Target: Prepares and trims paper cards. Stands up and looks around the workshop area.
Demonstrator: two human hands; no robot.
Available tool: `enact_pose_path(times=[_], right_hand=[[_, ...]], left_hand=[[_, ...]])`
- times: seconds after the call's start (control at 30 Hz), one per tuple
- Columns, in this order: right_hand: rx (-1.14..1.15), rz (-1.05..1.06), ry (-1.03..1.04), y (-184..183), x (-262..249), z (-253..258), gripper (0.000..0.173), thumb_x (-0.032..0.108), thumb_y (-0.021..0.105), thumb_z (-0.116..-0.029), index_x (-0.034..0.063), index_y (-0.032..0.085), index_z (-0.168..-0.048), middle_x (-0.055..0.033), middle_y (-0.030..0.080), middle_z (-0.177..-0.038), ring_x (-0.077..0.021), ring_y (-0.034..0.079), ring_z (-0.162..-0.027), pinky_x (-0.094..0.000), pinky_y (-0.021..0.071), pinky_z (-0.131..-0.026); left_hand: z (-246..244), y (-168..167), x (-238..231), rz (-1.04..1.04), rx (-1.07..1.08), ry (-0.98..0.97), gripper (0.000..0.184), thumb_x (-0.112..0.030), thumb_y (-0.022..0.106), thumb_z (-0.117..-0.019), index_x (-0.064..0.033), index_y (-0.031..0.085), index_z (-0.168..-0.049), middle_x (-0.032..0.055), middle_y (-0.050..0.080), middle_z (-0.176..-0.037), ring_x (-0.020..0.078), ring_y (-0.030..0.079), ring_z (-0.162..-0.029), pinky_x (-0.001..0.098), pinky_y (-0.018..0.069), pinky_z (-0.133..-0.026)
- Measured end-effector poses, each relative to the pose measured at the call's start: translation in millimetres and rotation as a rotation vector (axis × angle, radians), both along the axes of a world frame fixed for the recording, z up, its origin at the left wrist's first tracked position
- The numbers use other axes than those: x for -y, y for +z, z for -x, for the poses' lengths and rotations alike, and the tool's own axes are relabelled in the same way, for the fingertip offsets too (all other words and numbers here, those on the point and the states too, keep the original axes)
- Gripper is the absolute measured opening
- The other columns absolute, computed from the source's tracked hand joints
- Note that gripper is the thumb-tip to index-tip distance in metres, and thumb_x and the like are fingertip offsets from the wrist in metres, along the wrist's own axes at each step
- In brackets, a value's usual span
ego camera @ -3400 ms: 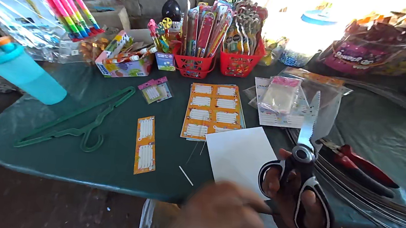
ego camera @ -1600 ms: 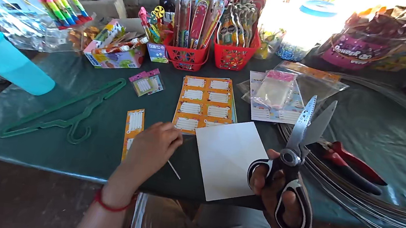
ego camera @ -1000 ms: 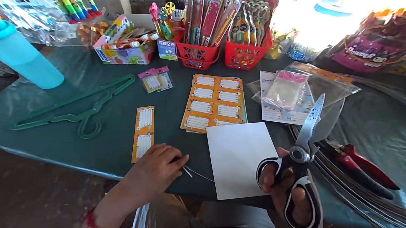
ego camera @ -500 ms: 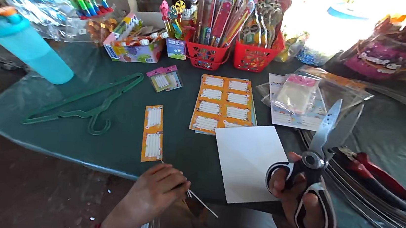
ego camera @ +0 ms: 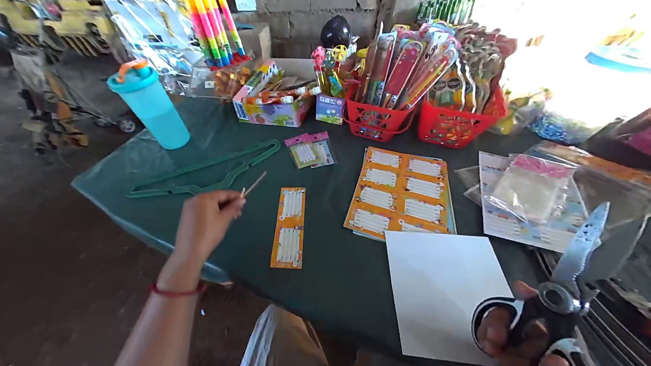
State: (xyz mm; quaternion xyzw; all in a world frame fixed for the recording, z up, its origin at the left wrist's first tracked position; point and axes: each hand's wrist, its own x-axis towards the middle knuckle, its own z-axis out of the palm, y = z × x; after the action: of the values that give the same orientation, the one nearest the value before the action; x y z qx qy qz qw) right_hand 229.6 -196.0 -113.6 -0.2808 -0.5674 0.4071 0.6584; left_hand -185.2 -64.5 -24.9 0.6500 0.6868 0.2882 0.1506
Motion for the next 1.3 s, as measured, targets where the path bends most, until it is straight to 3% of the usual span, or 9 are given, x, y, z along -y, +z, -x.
enact_pose_path(times=[0.1, 0.23, 0.4, 0.57, 0.67, 0.93, 1.1, 1.2, 1.3], right_hand=[[-0.006, -0.003, -0.013, -0.9, -0.2, -1.0, 0.053, 0.053, 0.058, -0.0983, 0.0323, 0.051, -0.147, 0.0072, 0.074, -0.101, -0.0045, 0.069, -0.079, -0.0187, 0.0568, -0.070], [-0.038, -0.030, 0.000, -5.1, -2.3, -3.6, 0.055, 0.052, 0.057, -0.0993, 0.0300, 0.050, -0.149, 0.0058, 0.074, -0.101, -0.0053, 0.070, -0.080, -0.0191, 0.0575, -0.070], [-0.018, -0.026, -0.001, -3.4, -3.0, -2.9, 0.054, 0.051, 0.057, -0.0997, 0.0296, 0.049, -0.149, 0.0061, 0.074, -0.102, -0.0049, 0.069, -0.080, -0.0183, 0.0571, -0.071], [0.009, -0.030, -0.024, -2.2, -2.1, 0.0, 0.054, 0.053, 0.056, -0.0993, 0.0288, 0.050, -0.147, 0.0064, 0.074, -0.099, -0.0047, 0.069, -0.077, -0.0182, 0.0570, -0.069], [-0.003, -0.027, 0.029, 2.0, 0.1, 9.0, 0.055, 0.051, 0.059, -0.0988, 0.0287, 0.050, -0.148, 0.0058, 0.074, -0.099, -0.0055, 0.069, -0.078, -0.0193, 0.0573, -0.069], [-0.034, 0.257, 0.290, 29.7, 10.6, 81.1, 0.045, 0.033, 0.067, -0.0978, 0.0149, 0.053, -0.136, -0.0014, 0.076, -0.102, -0.0125, 0.074, -0.086, -0.0276, 0.0617, -0.074], [-0.315, 0.242, 0.074, 46.3, 0.4, 104.9, 0.050, 0.014, 0.075, -0.0894, 0.0084, 0.047, -0.130, 0.0056, 0.072, -0.101, -0.0053, 0.071, -0.086, -0.0243, 0.0608, -0.079], [-0.328, 0.206, -0.051, 53.6, -11.5, 97.7, 0.049, -0.001, 0.072, -0.0843, 0.0033, 0.048, -0.127, 0.0037, 0.070, -0.100, -0.0058, 0.071, -0.088, -0.0244, 0.0608, -0.079], [-0.219, 0.214, -0.051, 55.5, -16.6, 88.9, 0.049, -0.002, 0.072, -0.0832, 0.0029, 0.049, -0.127, 0.0044, 0.069, -0.095, -0.0057, 0.070, -0.082, -0.0244, 0.0610, -0.073]], left_hand=[[5.4, -0.6, -27.7, 0.055, -0.125, 0.070, 0.025, -0.017, 0.060, -0.1045, -0.0007, 0.073, -0.118, 0.0205, 0.071, -0.112, 0.0349, 0.068, -0.105, 0.0562, 0.0498, -0.096], [-6.4, -21.7, -18.1, -0.142, -0.217, -0.036, 0.044, -0.027, 0.060, -0.1038, 0.0016, 0.061, -0.138, 0.0281, 0.041, -0.154, 0.0494, 0.040, -0.141, 0.0691, 0.0323, -0.111], [-48.4, -52.2, 51.4, -0.090, -0.388, -0.467, 0.083, -0.062, 0.054, -0.0957, -0.0014, 0.047, -0.152, 0.0221, 0.037, -0.161, 0.0460, 0.028, -0.151, 0.0782, 0.0169, -0.114], [-54.9, -97.5, 88.8, -0.490, -0.543, -0.518, 0.067, -0.062, 0.045, -0.0976, -0.0115, 0.066, -0.135, 0.0073, 0.063, -0.142, 0.0267, 0.059, -0.133, 0.0686, 0.0359, -0.108], [-46.7, -104.8, 97.6, -0.724, -0.450, -0.529, 0.026, -0.023, 0.051, -0.1041, -0.0188, 0.074, -0.116, -0.0009, 0.073, -0.123, 0.0130, 0.065, -0.123, 0.0422, 0.0399, -0.114], [-72.1, -61.3, 107.1, -1.076, 0.000, -0.664, 0.014, -0.024, 0.056, -0.1055, -0.0219, 0.065, -0.116, -0.0115, 0.060, -0.135, 0.0068, 0.046, -0.139, 0.0351, 0.0275, -0.123], [-104.6, -69.0, 96.2, -1.039, 0.027, -0.786, 0.018, -0.027, 0.061, -0.1026, -0.0274, 0.065, -0.120, -0.0131, 0.048, -0.147, 0.0093, 0.035, -0.146, 0.0353, 0.0249, -0.123], [-112.7, -69.6, 92.6, -0.733, 0.174, -0.890, 0.036, -0.055, 0.058, -0.0994, -0.0376, 0.060, -0.131, -0.0082, 0.029, -0.164, 0.0130, 0.025, -0.153, 0.0349, 0.0306, -0.122], [-115.4, -57.1, 91.4, -0.341, 0.700, -0.992, 0.053, -0.061, 0.069, -0.0896, -0.0369, 0.063, -0.136, -0.0053, 0.036, -0.163, 0.0163, 0.048, -0.141, 0.0355, 0.0517, -0.108]])
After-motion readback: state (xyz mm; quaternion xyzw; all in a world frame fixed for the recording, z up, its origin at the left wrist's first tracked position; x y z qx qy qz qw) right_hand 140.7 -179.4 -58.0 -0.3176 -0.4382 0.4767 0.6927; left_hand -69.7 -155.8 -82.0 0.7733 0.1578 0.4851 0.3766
